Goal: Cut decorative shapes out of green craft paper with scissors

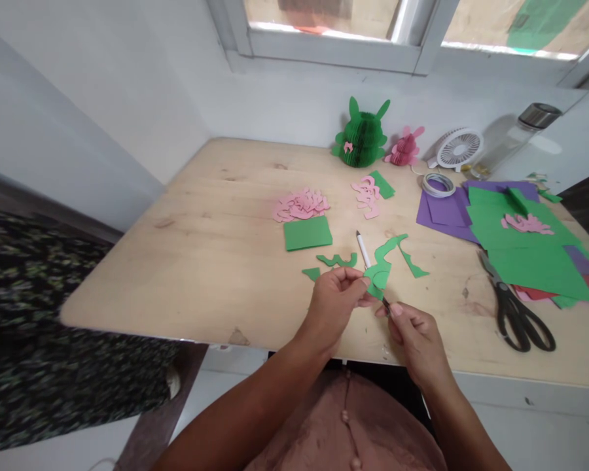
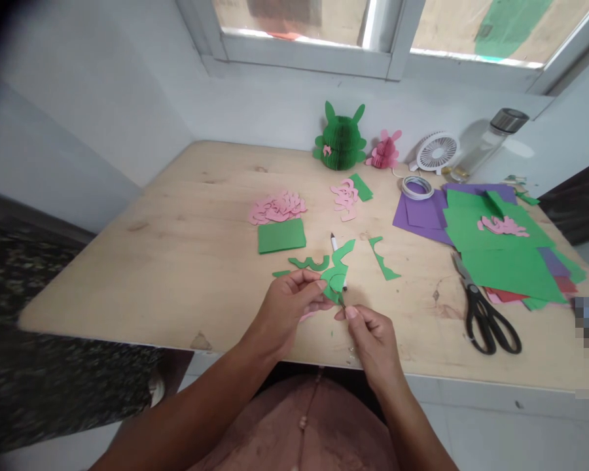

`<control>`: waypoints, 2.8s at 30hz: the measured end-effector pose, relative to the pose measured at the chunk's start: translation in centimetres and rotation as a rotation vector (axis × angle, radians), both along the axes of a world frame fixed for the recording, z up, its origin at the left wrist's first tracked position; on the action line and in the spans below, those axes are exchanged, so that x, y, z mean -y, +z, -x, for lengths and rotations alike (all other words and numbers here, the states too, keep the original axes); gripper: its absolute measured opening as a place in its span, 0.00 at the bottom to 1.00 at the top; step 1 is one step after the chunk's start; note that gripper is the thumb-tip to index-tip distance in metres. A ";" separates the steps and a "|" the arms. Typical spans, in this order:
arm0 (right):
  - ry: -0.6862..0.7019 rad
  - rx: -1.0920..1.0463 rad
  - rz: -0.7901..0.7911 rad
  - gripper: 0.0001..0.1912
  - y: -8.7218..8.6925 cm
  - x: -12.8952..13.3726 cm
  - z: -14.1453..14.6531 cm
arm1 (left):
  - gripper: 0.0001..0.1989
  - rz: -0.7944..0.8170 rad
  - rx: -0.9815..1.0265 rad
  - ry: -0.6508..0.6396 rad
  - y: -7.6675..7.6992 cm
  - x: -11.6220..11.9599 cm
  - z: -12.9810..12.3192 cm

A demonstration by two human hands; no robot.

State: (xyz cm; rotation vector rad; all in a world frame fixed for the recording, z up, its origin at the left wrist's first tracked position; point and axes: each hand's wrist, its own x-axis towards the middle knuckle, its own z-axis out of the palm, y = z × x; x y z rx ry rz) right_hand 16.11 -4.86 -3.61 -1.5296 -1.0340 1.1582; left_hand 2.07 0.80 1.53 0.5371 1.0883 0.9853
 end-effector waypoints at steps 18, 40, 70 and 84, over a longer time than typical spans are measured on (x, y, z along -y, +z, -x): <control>-0.037 0.024 -0.003 0.21 0.1 0.0 0.3 | 0.08 -0.006 0.044 0.036 0.0 0.2 -0.3; -0.006 -0.053 0.049 0.22 0.2 0.3 0.0 | 0.12 -0.002 0.118 0.141 -1.3 0.4 -0.3; -0.018 -0.180 -0.070 0.18 1.4 -1.3 0.4 | 0.08 -0.131 0.023 0.046 -1.8 0.0 1.4; 0.107 -0.147 0.065 0.25 0.5 -1.0 0.2 | 0.11 -0.155 0.021 -0.122 -1.4 -2.1 2.8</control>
